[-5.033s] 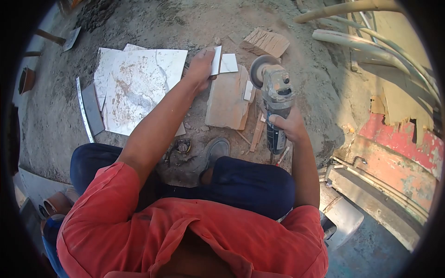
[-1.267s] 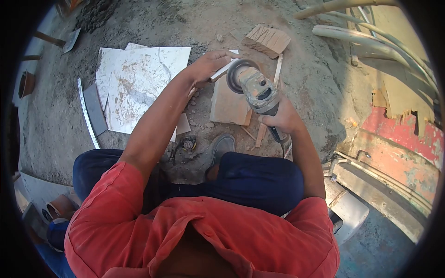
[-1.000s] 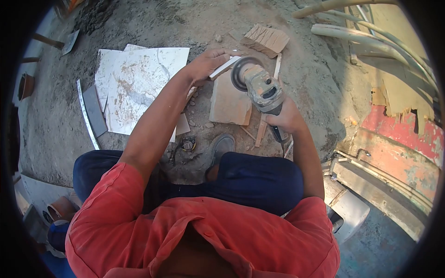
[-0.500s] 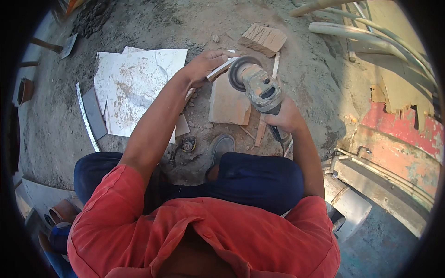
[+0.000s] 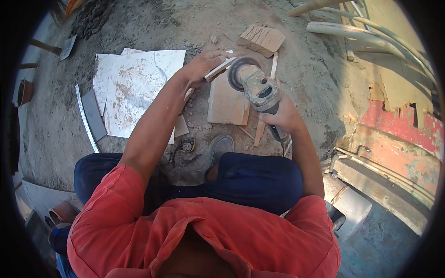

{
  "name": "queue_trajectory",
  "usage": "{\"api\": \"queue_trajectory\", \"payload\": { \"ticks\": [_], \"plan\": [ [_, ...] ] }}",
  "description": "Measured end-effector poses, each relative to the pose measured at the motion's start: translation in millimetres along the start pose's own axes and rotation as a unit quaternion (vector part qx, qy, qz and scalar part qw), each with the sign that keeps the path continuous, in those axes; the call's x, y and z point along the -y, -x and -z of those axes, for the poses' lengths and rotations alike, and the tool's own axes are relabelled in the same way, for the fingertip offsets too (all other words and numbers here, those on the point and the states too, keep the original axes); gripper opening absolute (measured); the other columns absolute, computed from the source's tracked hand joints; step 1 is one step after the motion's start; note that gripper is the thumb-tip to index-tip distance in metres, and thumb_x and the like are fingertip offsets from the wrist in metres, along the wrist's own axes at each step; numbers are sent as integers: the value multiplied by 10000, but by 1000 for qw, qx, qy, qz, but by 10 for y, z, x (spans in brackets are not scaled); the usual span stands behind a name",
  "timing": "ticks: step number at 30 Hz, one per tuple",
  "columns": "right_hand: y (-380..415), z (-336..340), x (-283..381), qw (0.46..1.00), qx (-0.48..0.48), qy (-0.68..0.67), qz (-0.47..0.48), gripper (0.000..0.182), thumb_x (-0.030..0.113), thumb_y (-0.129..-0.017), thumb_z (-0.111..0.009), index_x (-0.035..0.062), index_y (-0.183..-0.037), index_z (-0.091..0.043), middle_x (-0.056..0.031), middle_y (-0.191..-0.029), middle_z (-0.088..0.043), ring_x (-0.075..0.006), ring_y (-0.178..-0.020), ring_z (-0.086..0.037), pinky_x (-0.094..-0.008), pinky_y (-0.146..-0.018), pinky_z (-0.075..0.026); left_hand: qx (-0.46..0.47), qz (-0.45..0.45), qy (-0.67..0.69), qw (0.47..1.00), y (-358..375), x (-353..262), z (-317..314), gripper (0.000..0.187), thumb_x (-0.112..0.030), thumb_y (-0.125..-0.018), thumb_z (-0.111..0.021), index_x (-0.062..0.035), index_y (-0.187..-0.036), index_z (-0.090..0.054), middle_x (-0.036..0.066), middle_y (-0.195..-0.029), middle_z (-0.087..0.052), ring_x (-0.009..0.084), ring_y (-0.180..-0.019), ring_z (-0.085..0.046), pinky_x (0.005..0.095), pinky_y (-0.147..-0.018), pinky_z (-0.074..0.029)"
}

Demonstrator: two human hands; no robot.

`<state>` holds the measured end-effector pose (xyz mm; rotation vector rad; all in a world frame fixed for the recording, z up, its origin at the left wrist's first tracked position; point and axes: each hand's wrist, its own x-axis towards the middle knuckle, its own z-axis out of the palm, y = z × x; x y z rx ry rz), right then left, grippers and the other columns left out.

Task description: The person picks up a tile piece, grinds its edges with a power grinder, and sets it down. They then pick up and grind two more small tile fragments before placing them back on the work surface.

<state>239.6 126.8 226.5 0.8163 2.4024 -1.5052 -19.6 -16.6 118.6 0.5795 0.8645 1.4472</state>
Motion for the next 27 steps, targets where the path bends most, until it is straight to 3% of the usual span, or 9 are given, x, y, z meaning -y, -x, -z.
{"api": "queue_trajectory", "payload": {
  "ticks": [4,6,7,9,16,18,19,25,27],
  "plan": [
    [10,-3,20,999,-11,-51,-15,704,160,-610,-748,-25,-1268,-583,-66,-1134,-668,-175,-1042,-621,-323,-977,-468,6,0,8,1000,1,3,8,404,-265,-1053,-542,-34,-1384,-570,120,-1242,-657,170,-1096,-653,329,-937,-546],
    [21,-8,56,998,-9,-53,-16,694,157,-606,-745,-23,-1259,-591,-68,-1122,-672,-173,-1030,-622,-320,-969,-472,-40,-11,-3,999,-33,34,-41,350,-217,-1067,-493,-51,-1346,-622,73,-1103,-713,104,-883,-672,252,-707,-554],
    [19,-6,60,1000,-3,-14,-14,718,172,-615,-770,-22,-1281,-583,-91,-1132,-678,-201,-1042,-632,-333,-980,-471,-39,-10,-4,999,-41,31,-36,350,-217,-1067,-493,-51,-1346,-622,73,-1103,-713,104,-883,-672,252,-707,-554],
    [15,-20,59,1000,4,24,-12,744,187,-624,-796,-21,-1304,-576,-115,-1143,-685,-230,-1054,-641,-347,-992,-470,-21,29,-20,999,-44,5,-21,388,-248,-1062,-521,-31,-1380,-571,122,-1250,-655,177,-1096,-655,328,-937,-553],
    [-1,-5,50,1000,-5,-3,-24,777,200,-625,-806,-29,-1325,-559,-121,-1168,-678,-224,-1071,-635,-345,-995,-467,-17,17,-31,999,-30,16,-9,378,-236,-1067,-506,-27,-1374,-575,125,-1249,-656,181,-1106,-656,336,-923,-566],
    [-7,-12,58,999,-5,-18,-27,778,201,-624,-808,-30,-1324,-559,-121,-1168,-678,-220,-1069,-635,-343,-995,-466,-62,-13,-13,998,-51,44,-62,345,-237,-1065,-489,-74,-1326,-646,19,-967,-710,49,-696,-592,213,-534,-448],
    [4,-23,77,1000,-6,3,-22,766,195,-621,-799,-31,-1314,-564,-119,-1162,-679,-214,-1063,-635,-340,-992,-468,-62,-12,-12,998,-61,65,-41,345,-237,-1065,-489,-74,-1326,-646,19,-967,-710,49,-696,-592,213,-534,-448],
    [-5,-19,28,999,-6,4,-32,733,186,-620,-785,-36,-1286,-574,-112,-1156,-678,-201,-1053,-635,-333,-988,-470,-12,-25,-59,998,-44,68,43,355,-226,-1067,-483,-65,-1343,-637,51,-1063,-712,80,-832,-637,239,-676,-519],
    [-13,4,-44,1000,-15,-14,-17,729,185,-624,-786,-38,-1285,-574,-111,-1158,-677,-202,-1055,-635,-333,-989,-469,7,-16,-67,998,-20,24,55,379,-236,-1069,-499,-26,-1375,-576,126,-1236,-660,176,-1087,-656,323,-922,-553]
  ]
}}
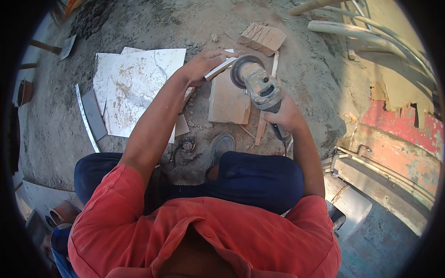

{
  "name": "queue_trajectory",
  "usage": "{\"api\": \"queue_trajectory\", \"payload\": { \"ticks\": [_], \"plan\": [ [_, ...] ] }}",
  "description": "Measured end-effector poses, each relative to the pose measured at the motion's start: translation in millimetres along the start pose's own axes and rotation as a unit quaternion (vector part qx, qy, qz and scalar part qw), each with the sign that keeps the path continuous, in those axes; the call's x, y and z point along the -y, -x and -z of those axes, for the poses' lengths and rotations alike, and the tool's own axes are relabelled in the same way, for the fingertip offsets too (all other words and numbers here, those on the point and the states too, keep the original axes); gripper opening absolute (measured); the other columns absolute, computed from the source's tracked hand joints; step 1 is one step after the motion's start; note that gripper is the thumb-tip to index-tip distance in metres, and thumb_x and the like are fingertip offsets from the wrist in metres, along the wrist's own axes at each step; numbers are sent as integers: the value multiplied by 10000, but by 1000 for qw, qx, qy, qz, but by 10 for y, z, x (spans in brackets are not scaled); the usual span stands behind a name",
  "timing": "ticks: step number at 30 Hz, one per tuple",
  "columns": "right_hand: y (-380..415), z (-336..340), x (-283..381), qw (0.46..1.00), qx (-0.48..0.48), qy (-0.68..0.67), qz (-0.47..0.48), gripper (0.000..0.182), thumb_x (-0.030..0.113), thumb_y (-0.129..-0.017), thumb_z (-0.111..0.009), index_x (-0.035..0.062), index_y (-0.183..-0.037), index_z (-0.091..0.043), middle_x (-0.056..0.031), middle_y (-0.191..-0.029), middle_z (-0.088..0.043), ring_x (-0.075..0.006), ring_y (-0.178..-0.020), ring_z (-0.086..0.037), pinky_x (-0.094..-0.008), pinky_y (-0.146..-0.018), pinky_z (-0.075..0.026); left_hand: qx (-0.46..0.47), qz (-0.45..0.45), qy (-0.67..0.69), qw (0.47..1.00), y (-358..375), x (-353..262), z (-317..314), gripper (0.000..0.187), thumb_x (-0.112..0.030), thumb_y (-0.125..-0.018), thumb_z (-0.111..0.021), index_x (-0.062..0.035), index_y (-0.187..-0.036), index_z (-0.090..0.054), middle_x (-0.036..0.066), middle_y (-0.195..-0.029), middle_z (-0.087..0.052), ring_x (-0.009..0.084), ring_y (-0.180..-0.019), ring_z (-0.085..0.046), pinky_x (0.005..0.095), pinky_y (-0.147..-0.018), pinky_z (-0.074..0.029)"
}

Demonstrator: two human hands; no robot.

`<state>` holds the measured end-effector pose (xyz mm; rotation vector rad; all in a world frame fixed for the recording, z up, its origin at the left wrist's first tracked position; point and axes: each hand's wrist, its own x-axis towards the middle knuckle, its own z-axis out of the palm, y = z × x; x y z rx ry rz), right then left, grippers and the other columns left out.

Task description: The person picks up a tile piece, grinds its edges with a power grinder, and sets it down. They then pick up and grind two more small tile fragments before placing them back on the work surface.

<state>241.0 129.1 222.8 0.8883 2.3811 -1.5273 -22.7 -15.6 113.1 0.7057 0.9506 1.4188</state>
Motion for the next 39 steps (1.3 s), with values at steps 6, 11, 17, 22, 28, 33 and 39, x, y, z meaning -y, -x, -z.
{"api": "queue_trajectory", "payload": {
  "ticks": [6,11,17,22,28,33,39],
  "plan": [
    [21,-12,89,1000,13,3,19,719,173,-624,-763,-32,-1288,-575,-99,-1158,-679,-199,-1047,-636,-331,-984,-473,-3,25,-8,1000,-2,-61,-56,393,-255,-1062,-513,-36,-1382,-577,121,-1223,-664,170,-1075,-654,313,-910,-545],
    [22,39,6,1000,3,-14,-2,676,191,-632,-775,-28,-1248,-605,-70,-1141,-679,-173,-1062,-630,-330,-981,-471,-1,6,0,1000,18,-22,4,394,-264,-1059,-521,-38,-1375,-587,110,-1194,-674,156,-1078,-648,304,-924,-534],
    [51,-29,129,999,-27,3,27,662,169,-623,-738,-17,-1243,-597,-91,-1103,-691,-191,-1011,-645,-326,-949,-490,-6,16,6,1000,-17,-13,-22,377,-249,-1060,-517,-50,-1368,-606,80,-1145,-693,118,-985,-650,270,-826,-535],
    [49,43,5,999,-26,-25,16,658,165,-621,-746,-20,-1234,-595,-89,-1106,-688,-183,-1008,-642,-326,-947,-491,-25,0,1,1000,66,-96,-71,360,-218,-1067,-497,-56,-1367,-611,48,-1063,-706,87,-816,-653,235,-661,-536],
    [101,4,97,999,-9,-23,22,672,165,-625,-760,-27,-1247,-594,-83,-1122,-685,-180,-1035,-639,-328,-968,-481,-122,13,-8,992,-82,-92,-114,349,-215,-1063,-484,-28,-1330,-608,46,-1047,-686,90,-869,-638,248,-770,-527],
    [76,-51,156,999,30,27,13,681,155,-621,-755,-21,-1260,-595,-73,-1132,-688,-177,-1052,-644,-328,-981,-478,-187,-59,-74,978,-108,-123,-183,301,-175,-1055,-459,-15,-1246,-628,59,-1024,-685,91,-859,-637,260,-770,-535],
    [73,-90,210,999,28,17,10,765,157,-615,-788,-43,-1312,-548,-99,-1159,-674,-186,-1048,-627,-325,-984,-471,-160,-47,-57,984,-122,-134,-213,298,-157,-1051,-463,-19,-1261,-624,50,-985,-682,79,-810,-634,239,-705,-533]
  ]
}}
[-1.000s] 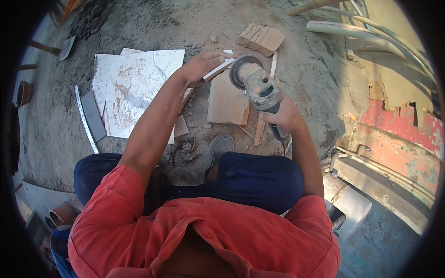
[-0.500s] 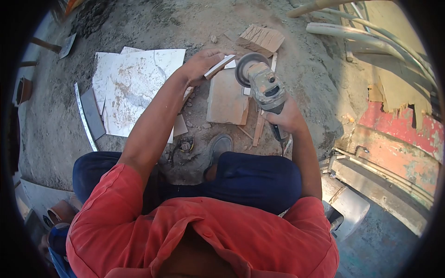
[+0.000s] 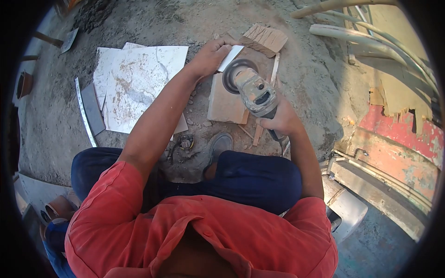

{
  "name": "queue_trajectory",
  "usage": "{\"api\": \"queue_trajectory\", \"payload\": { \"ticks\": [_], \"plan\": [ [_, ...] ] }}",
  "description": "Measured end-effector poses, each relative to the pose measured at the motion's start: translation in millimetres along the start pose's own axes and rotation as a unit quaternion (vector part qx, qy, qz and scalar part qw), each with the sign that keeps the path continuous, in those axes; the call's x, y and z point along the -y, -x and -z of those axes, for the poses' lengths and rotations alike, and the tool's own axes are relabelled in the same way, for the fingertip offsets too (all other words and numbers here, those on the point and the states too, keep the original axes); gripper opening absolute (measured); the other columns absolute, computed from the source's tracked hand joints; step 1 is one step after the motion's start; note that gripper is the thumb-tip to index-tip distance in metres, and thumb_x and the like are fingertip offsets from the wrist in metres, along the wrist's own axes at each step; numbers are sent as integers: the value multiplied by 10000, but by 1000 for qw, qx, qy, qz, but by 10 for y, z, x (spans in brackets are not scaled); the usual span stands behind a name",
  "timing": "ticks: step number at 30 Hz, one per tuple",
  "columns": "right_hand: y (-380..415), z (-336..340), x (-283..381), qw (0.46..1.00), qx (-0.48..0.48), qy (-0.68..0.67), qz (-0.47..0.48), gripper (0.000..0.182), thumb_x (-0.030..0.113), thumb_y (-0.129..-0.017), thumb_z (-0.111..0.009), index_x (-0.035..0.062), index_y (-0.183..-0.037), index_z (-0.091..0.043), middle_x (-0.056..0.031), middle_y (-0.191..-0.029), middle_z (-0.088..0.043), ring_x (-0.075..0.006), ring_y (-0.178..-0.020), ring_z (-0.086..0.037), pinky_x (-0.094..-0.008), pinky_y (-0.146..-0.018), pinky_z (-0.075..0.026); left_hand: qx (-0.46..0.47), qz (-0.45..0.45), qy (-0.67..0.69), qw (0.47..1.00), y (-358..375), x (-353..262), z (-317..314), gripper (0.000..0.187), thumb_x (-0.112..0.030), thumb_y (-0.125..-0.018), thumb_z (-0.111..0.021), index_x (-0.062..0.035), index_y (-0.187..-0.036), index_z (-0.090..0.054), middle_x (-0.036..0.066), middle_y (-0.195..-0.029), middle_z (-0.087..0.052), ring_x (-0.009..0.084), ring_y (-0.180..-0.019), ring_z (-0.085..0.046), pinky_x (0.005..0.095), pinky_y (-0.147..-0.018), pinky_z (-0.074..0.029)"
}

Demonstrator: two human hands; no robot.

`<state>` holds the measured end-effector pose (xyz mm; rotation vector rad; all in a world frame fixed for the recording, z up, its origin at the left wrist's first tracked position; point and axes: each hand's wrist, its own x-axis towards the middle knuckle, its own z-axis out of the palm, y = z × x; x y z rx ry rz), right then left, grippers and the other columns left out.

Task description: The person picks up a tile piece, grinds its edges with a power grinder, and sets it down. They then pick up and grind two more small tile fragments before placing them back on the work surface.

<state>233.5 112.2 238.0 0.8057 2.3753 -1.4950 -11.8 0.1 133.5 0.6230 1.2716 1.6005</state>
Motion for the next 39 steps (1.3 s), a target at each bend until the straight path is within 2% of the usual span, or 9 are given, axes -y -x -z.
{"api": "queue_trajectory", "payload": {
  "ticks": [7,9,15,17,21,33,35,37,39],
  "plan": [
    [-17,2,-87,999,7,-31,0,747,133,-611,-783,-38,-1303,-557,-88,-1167,-673,-178,-1068,-628,-326,-993,-468,45,-1,31,999,-14,44,20,308,-159,-1058,-456,-23,-1285,-613,48,-989,-683,69,-793,-633,229,-690,-536],
    [-21,11,-140,1000,1,-25,5,710,113,-615,-777,-29,-1280,-576,-72,-1159,-674,-166,-1069,-628,-324,-990,-468,27,-3,35,999,-9,35,0,298,-150,-1047,-461,-1,-1253,-618,53,-893,-679,78,-667,-600,247,-572,-498],
    [-27,4,-174,1000,16,-20,3,720,105,-615,-775,-28,-1292,-569,-74,-1182,-667,-171,-1083,-625,-328,-993,-467,41,18,65,997,-6,44,-10,314,-182,-1043,-463,-31,-1272,-617,33,-874,-675,71,-623,-583,241,-506,-463],
    [-46,3,-180,1000,-1,-22,12,801,174,-603,-785,-34,-1336,-540,-106,-1167,-682,-201,-1060,-635,-326,-993,-471,48,20,56,997,-10,54,31,314,-186,-1042,-464,-39,-1274,-617,33,-875,-675,71,-618,-582,237,-495,-456],
    [-50,43,-136,999,17,-36,4,811,183,-603,-798,-30,-1342,-538,-100,-1164,-681,-199,-1056,-633,-326,-992,-471,30,28,70,997,-9,42,15,311,-189,-1039,-465,-50,-1271,-620,30,-861,-673,68,-596,-575,226,-464,-433],
    [-46,31,-151,1000,9,-20,2,811,170,-606,-801,-39,-1342,-533,-104,-1181,-675,-192,-1070,-629,-332,-1003,-466,43,34,56,997,21,18,18,313,-186,-1039,-469,-41,-1273,-618,33,-867,-677,68,-619,-595,227,-482,-456],
    [-29,8,-123,1000,-3,-25,-1,704,147,-595,-779,-25,-1255,-604,-71,-1127,-685,-168,-1047,-635,-324,-983,-471,46,36,53,997,19,2,21,314,-186,-1039,-468,-41,-1274,-618,34,-868,-677,68,-621,-595,226,-485,-457],
    [-29,-7,-63,1000,3,-24,4,706,148,-597,-778,-26,-1259,-603,-72,-1131,-685,-170,-1053,-636,-326,-988,-469,50,38,50,997,-7,59,11,315,-186,-1039,-468,-42,-1276,-617,34,-869,-678,67,-623,-596,224,-489,-458],
    [-29,-7,-77,1000,8,-23,10,708,148,-600,-777,-27,-1263,-602,-74,-1135,-686,-173,-1058,-636,-329,-993,-467,59,3,53,997,-23,92,1,311,-184,-1043,-466,-44,-1276,-617,33,-865,-676,66,-622,-595,223,-489,-457]
  ]
}}
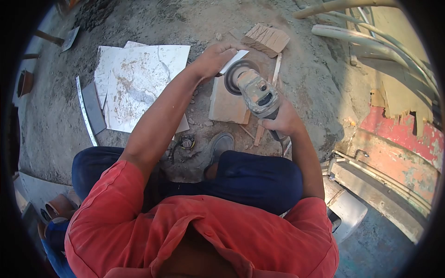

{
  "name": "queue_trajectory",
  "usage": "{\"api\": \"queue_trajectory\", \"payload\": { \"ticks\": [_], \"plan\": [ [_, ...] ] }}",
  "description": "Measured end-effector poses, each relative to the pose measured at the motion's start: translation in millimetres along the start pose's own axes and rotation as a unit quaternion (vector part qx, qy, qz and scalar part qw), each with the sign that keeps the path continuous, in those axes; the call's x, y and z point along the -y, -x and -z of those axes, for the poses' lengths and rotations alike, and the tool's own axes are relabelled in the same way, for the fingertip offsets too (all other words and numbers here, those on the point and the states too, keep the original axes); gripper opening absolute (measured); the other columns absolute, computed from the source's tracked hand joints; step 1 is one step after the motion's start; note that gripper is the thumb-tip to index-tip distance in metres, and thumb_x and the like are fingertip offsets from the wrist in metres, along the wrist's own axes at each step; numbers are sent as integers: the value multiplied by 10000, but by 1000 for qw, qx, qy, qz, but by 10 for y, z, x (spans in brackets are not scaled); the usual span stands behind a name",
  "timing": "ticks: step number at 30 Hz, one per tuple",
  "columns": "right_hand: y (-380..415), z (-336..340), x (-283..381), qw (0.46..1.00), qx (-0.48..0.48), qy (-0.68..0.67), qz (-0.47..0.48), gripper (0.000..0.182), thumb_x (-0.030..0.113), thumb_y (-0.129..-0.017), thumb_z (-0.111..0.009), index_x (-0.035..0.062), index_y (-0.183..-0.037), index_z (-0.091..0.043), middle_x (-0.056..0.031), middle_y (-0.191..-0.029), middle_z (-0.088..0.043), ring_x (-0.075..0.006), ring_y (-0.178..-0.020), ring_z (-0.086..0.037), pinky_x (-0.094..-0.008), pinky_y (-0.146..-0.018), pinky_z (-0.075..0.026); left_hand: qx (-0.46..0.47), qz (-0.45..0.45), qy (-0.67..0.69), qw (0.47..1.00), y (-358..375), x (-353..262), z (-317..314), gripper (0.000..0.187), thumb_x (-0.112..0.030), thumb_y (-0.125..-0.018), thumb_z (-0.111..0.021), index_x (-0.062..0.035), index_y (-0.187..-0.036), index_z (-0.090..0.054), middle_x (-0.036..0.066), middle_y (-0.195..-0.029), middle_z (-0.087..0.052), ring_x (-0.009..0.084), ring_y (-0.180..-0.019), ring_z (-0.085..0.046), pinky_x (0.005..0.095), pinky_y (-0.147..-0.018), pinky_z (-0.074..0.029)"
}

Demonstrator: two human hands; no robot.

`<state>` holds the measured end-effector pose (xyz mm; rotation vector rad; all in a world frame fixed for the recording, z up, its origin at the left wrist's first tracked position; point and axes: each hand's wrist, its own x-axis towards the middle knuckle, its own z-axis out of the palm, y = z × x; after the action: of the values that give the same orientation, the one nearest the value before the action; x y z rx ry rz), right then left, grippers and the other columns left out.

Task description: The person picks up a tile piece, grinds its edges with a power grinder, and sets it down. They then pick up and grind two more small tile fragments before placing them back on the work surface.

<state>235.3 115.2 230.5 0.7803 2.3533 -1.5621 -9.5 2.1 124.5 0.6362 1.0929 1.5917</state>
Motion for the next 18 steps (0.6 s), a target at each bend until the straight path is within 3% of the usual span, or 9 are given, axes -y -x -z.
{"api": "queue_trajectory", "payload": {
  "ticks": [18],
  "plan": [
    [-7,25,-33,999,-7,-32,-13,723,123,-596,-771,-32,-1278,-586,-78,-1168,-679,-173,-1078,-635,-322,-994,-466,-10,13,0,1000,-21,-7,30,314,-196,-1043,-470,-52,-1278,-621,22,-850,-668,54,-591,-561,221,-458,-423]
  ]
}}
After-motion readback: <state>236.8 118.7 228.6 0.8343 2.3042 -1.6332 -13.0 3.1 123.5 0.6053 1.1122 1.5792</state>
